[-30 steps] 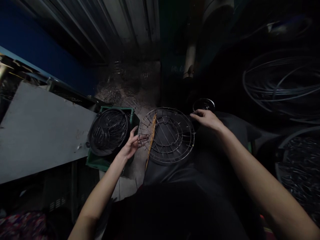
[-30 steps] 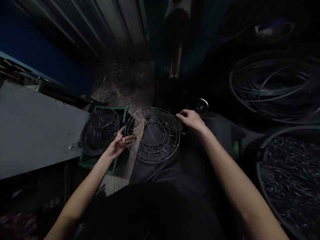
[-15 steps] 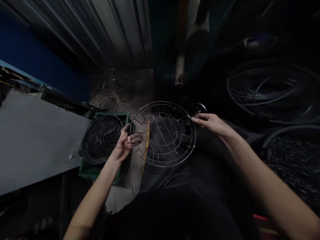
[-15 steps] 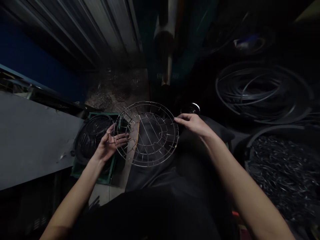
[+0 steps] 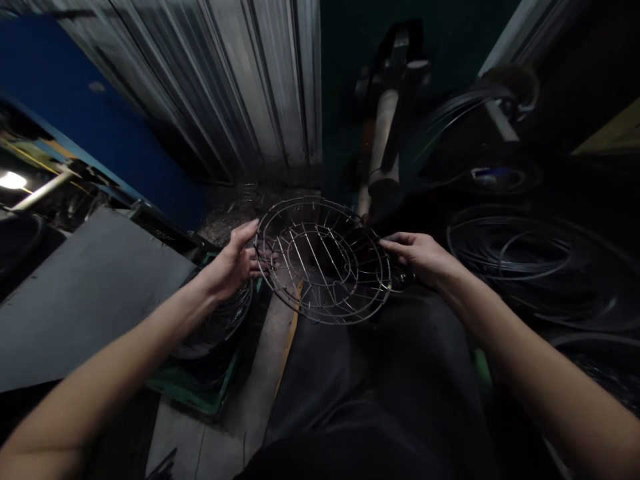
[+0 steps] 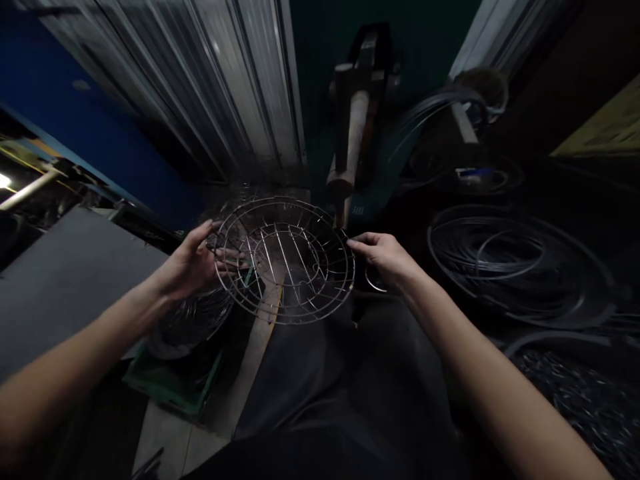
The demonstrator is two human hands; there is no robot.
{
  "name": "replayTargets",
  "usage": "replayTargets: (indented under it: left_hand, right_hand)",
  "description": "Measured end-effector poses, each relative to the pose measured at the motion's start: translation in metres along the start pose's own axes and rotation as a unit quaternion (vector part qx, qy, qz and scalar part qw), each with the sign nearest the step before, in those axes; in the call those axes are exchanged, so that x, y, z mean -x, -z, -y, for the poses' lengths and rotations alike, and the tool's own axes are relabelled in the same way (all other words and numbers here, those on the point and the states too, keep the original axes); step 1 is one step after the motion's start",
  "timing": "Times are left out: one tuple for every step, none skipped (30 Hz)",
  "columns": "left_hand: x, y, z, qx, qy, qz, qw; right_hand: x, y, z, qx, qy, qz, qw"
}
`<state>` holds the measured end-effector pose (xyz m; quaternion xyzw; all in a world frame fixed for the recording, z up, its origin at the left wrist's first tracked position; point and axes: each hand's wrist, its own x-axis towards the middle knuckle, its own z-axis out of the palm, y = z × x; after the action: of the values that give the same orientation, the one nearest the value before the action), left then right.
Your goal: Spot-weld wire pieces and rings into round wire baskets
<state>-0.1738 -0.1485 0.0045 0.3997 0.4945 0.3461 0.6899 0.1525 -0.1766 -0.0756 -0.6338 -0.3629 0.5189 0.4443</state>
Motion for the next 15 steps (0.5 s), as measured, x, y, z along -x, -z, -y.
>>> replayTargets:
  left_hand:
    - [-0.003,-0.004,-0.011,-0.013,0.001,-0.008,1.0]
    - [-0.006,-0.009,-0.021,-0.03,0.008,-0.018,0.999]
    - [-0.008,-0.014,-0.031,-0.051,0.019,-0.032,0.998]
    - [-0.01,-0.021,-0.04,-0.073,0.032,-0.05,0.996]
    - [-0.011,-0.028,-0.049,-0.095,0.043,-0.07,0.992]
    - [-0.012,-0.035,-0.059,-0.119,0.052,-0.091,0.987]
    - [-0.012,-0.044,-0.068,-0.144,0.057,-0.108,0.982]
    - [-0.013,-0.053,-0.078,-0.17,0.058,-0.117,0.977]
    - [-0.013,-0.062,-0.087,-0.197,0.059,-0.118,0.971]
    - [-0.013,-0.07,-0.097,-0.222,0.061,-0.114,0.966]
    - [-0.014,-0.078,-0.106,-0.242,0.066,-0.108,0.962]
    - [-0.016,-0.084,-0.114,-0.249,0.069,-0.101,0.961]
    - [-0.02,-0.088,-0.121,-0.237,0.058,-0.091,0.966]
    - [-0.024,-0.09,-0.127,-0.209,0.03,-0.081,0.974]
    - [-0.03,-0.09,-0.133,-0.172,-0.012,-0.067,0.983]
  right_hand:
    - [-0.002,-0.001,0.0,-0.021,-0.004,-0.003,1.0]
    - [-0.003,-0.001,0.001,-0.041,-0.01,-0.004,0.999]
    - [-0.004,-0.002,0.001,-0.061,-0.016,-0.006,0.998]
    - [-0.004,-0.003,0.001,-0.08,-0.023,-0.006,0.997]
    - [-0.004,-0.004,0.0,-0.099,-0.029,-0.007,0.995]
    - [-0.003,-0.006,0.0,-0.118,-0.037,-0.007,0.992]
    - [-0.003,-0.008,-0.001,-0.138,-0.043,-0.005,0.989]
    - [-0.002,-0.009,-0.002,-0.157,-0.049,-0.001,0.986]
    - [-0.001,-0.011,-0.004,-0.174,-0.053,0.004,0.983]
    - [-0.001,-0.012,-0.005,-0.189,-0.055,0.007,0.98]
    - [0.0,-0.014,-0.007,-0.201,-0.054,0.01,0.978]
    - [0.001,-0.015,-0.009,-0.214,-0.051,0.012,0.975]
    - [0.001,-0.015,-0.01,-0.228,-0.045,0.015,0.973]
    - [0.001,-0.016,-0.011,-0.243,-0.04,0.019,0.969]
    - [0.001,-0.017,-0.012,-0.259,-0.035,0.023,0.965]
